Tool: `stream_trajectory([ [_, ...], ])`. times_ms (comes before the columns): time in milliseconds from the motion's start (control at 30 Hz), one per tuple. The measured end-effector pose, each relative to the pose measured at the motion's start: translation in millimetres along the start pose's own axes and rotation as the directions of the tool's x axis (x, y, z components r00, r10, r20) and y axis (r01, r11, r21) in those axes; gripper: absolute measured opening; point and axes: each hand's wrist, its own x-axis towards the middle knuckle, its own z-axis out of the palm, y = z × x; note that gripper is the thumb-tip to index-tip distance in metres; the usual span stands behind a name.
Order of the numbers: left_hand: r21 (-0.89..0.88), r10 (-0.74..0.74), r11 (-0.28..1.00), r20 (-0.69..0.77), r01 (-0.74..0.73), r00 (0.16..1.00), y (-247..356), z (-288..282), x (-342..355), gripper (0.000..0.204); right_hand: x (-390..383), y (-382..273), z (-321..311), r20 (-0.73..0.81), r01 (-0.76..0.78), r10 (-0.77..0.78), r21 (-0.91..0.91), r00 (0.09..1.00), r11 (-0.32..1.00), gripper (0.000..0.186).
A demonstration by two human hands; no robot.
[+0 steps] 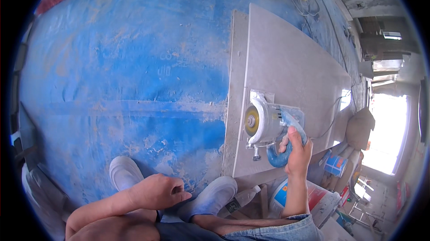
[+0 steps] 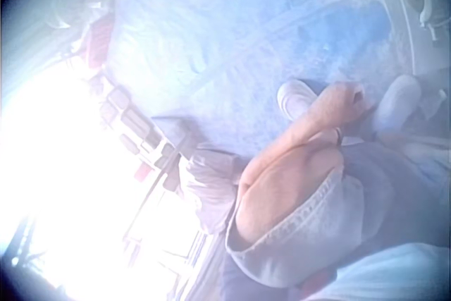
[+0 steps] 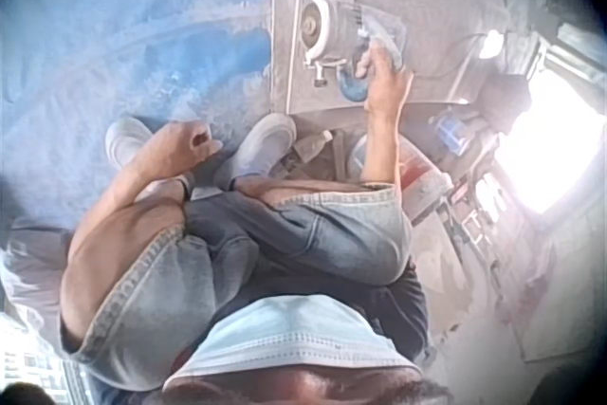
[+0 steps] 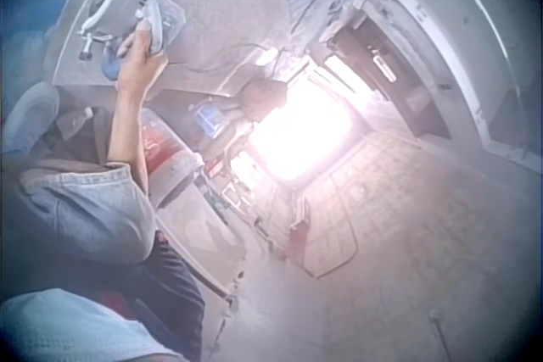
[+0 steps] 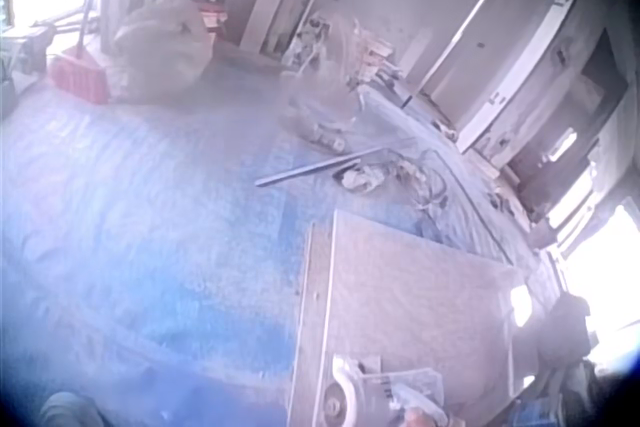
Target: The person marks a rectangular section on a large tile using a tape measure and a pen, then uses a handheld power tile saw to cut along the marked lines while steadying the tile with their other hand.
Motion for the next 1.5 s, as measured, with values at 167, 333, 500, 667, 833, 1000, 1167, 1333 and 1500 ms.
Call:
stream_trajectory([
  [167,0.002,-0.002,1.000,-0.005,0.002,1.000,1.8,-0.6,0.9,0.040,-1.4,2.5,-3.6,0.007,-0.014,0.014,-0.023,1.000,1.000,0.034],
  [333,0.002,-0.022,1.000,-0.002,0.022,1.000,4.2,-0.9,-1.1,0.041,-3.0,4.3,-3.4,-0.003,0.005,-0.005,0.014,1.000,1.000,0.034],
  [500,0.005,0.008,1.000,-0.014,-0.008,1.000,0.8,-0.4,-0.4,0.041,-3.0,7.0,-4.2,0.006,0.007,-0.007,0.006,1.000,1.000,0.034],
  [667,0.005,0.018,1.000,-0.017,-0.017,1.000,-0.6,-1.4,-0.3,0.041,-4.2,5.1,-2.2,0.008,0.006,-0.006,-0.017,1.000,1.000,0.034],
  [833,0.006,0.008,1.000,-0.011,-0.008,1.000,-0.3,-2.1,-0.6,0.041,-5.5,6.7,-5.1,0.018,0.003,-0.003,-0.035,1.000,0.999,0.033],
  [1000,0.012,0.003,1.000,-0.023,-0.002,1.000,2.1,-1.8,-2.1,0.042,-6.4,9.1,-6.5,0.015,0.007,-0.008,0.001,1.000,1.000,0.032],
  [1167,0.014,0.011,1.000,-0.033,-0.010,0.999,-0.5,-1.2,-1.8,0.042,-8.8,5.6,-1.8,-0.003,-0.010,0.010,0.014,1.000,1.000,0.035],
  [1333,0.004,0.025,1.000,-0.038,-0.025,0.999,0.2,-2.5,-2.5,0.041,-11.5,4.0,-0.3,-0.010,-0.024,0.024,0.013,1.000,1.000,0.034],
  [1500,0.013,0.021,1.000,-0.040,-0.021,0.999,1.8,-2.3,-2.2,0.041,-13.7,6.7,-1.8,-0.014,-0.018,0.018,0.014,1.000,1.000,0.035],
])
